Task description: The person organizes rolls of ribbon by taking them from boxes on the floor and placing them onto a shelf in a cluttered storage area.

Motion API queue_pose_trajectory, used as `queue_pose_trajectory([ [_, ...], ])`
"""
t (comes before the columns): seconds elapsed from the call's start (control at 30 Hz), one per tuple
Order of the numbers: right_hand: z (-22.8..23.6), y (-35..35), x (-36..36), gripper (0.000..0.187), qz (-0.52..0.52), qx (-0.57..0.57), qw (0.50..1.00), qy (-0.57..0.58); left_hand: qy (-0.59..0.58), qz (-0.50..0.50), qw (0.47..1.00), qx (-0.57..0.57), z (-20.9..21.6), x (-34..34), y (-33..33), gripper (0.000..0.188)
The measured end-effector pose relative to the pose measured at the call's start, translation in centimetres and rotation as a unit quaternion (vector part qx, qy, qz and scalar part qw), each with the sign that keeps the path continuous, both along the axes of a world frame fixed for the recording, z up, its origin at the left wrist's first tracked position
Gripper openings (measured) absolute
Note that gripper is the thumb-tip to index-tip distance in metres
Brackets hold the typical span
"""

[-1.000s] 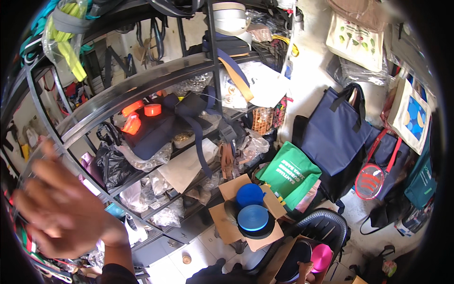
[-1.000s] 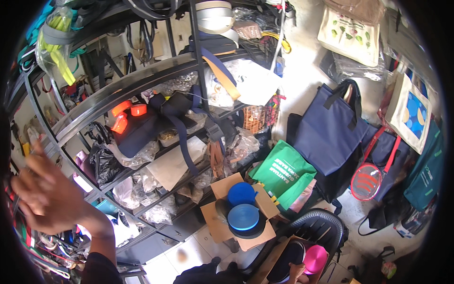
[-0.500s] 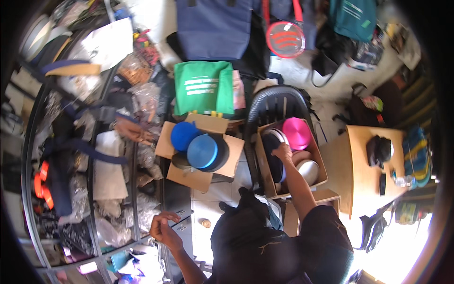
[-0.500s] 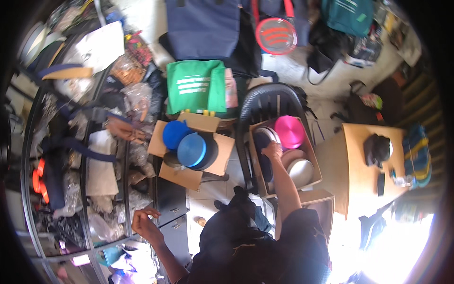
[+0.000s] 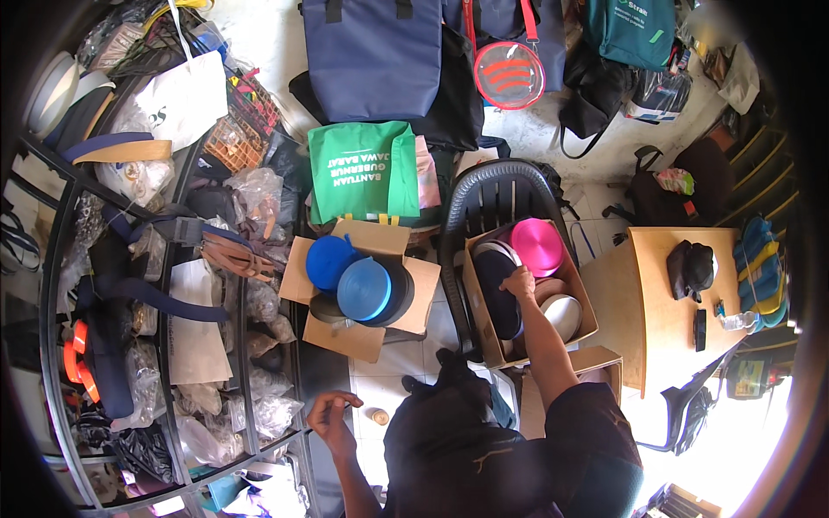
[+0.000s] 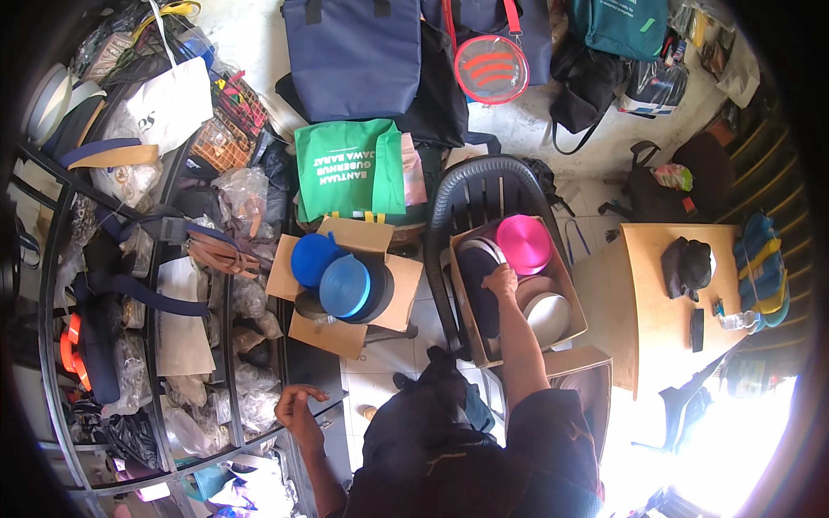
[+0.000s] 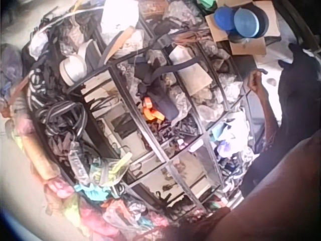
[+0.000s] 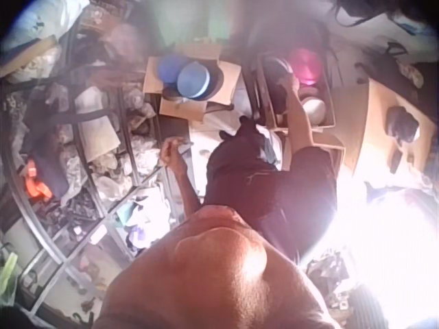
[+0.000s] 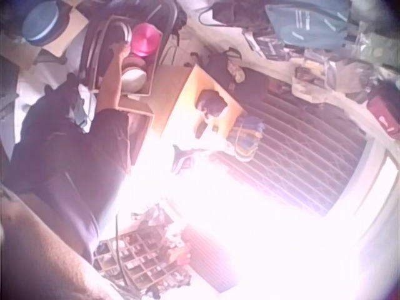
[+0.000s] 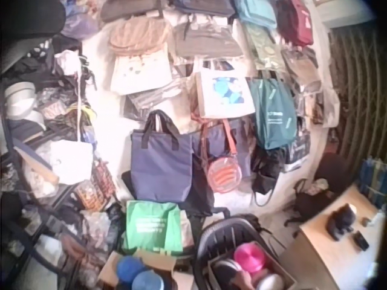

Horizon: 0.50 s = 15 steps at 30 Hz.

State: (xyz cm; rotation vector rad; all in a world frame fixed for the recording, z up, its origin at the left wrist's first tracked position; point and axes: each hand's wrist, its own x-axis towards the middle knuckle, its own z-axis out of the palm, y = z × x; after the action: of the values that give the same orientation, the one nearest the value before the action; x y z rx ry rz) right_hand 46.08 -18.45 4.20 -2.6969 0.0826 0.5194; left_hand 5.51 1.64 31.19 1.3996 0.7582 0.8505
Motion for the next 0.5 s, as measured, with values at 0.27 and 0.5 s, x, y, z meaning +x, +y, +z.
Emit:
queue_pose_trajectory([
  [0.27, -1.2, -1.4, 0.9, 0.070, 0.025, 0.005, 0.999, 0.022, 0.009, -0.030, 0.999, -0.019, -0.3, 0.7, 0.2, 0.018],
  [0.5, 1.8, -1.7, -3.6, 0.101, -0.001, -0.022, 0.992, -0.122, 0.020, -0.068, 0.997, -0.017, -0.9, 1.0, -0.5, 0.017],
])
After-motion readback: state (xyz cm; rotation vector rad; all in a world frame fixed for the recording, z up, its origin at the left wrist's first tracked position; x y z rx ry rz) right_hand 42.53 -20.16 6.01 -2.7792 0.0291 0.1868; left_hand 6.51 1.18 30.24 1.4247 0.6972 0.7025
